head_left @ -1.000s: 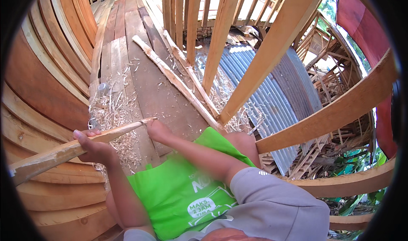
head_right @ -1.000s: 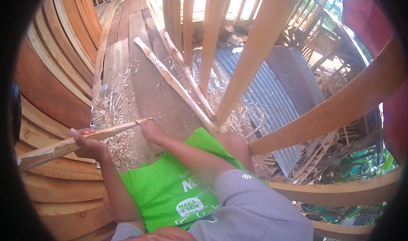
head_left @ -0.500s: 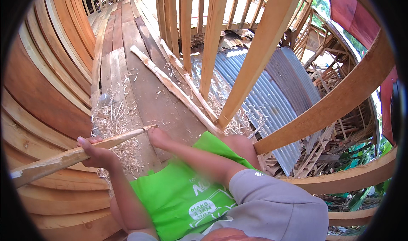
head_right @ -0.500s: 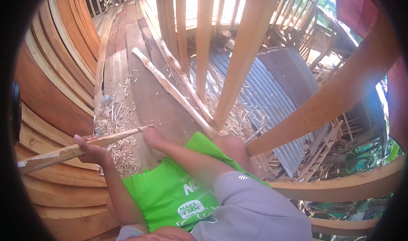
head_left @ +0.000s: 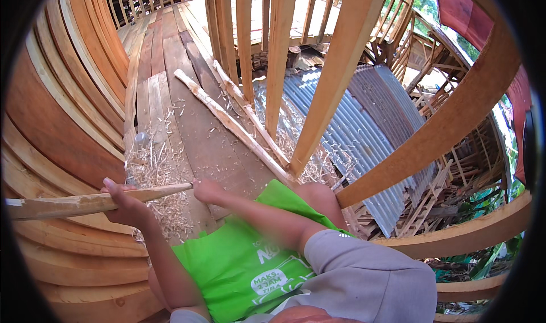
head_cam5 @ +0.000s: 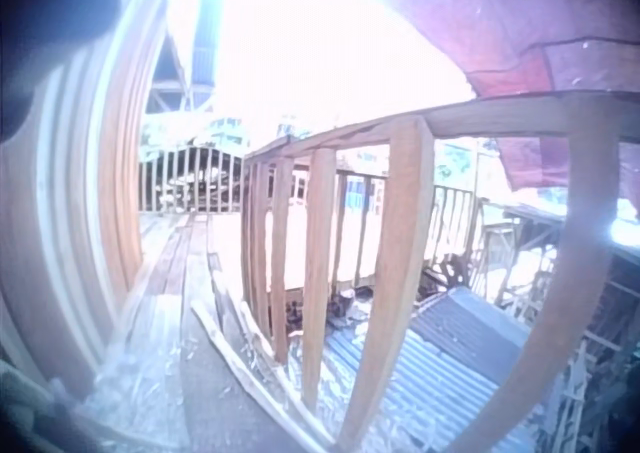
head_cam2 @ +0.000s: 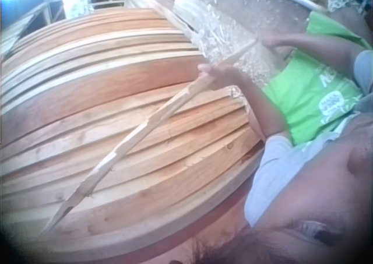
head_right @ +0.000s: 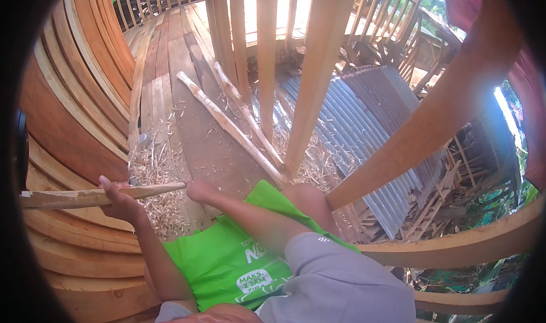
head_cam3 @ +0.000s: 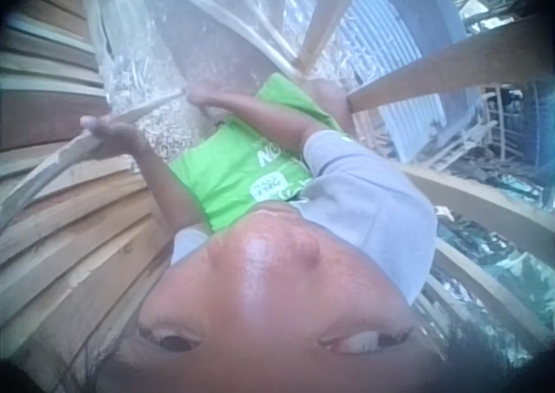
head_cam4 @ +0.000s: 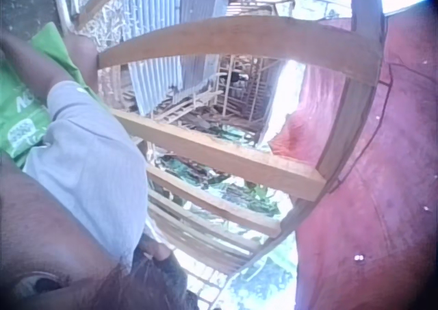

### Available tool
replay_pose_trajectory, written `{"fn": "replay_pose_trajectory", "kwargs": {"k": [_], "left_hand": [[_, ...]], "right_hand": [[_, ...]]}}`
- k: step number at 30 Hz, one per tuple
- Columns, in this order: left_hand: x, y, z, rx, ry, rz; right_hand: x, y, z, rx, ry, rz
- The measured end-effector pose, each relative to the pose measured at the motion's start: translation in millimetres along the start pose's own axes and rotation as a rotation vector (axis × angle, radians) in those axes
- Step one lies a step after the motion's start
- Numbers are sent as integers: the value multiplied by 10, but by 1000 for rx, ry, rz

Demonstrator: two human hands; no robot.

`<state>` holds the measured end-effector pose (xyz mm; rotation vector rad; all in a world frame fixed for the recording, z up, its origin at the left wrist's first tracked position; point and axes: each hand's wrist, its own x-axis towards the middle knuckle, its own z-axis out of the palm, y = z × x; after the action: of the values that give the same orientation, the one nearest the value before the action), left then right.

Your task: The person carves a curved wooden piece using a knife, holding it with their left hand and shaping it with their right hand. They repeatedly scrape the surface to remove wood shavings and refine the shape.

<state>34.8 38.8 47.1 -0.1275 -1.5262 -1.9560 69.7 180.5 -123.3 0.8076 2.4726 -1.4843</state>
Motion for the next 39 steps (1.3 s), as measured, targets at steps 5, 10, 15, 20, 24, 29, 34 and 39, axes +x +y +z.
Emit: {"fn": "replay_pose_trajectory", "kwargs": {"k": [5, 10, 15, 20, 24, 29, 34, 39], "left_hand": [[21, 93, 11, 71, -2, -94], [90, 86, -28, 143, -58, -151], [94, -159, -93, -120, -162, -82], [320, -274, -291, -55, -261, -64], [326, -338, -164, -159, -120, -15], [203, -303, -2, -322, -124, -60], [150, -208, 32, -210, -34, -72], [120, -205, 101, -159, 24, -29]], "right_hand": [[-21, -38, 22, 22, -32, -48], [0, -29, 47, 96, -38, -144], [67, 56, 77, 63, 59, -172], [-57, -136, 63, -79, 10, -270], [-235, -434, -12, -95, 7, -338], [42, 85, -77, 80, -110, 61], [3, -28, 123, -30, -27, -181], [72, 38, 98, 5, -78, -126]]}}
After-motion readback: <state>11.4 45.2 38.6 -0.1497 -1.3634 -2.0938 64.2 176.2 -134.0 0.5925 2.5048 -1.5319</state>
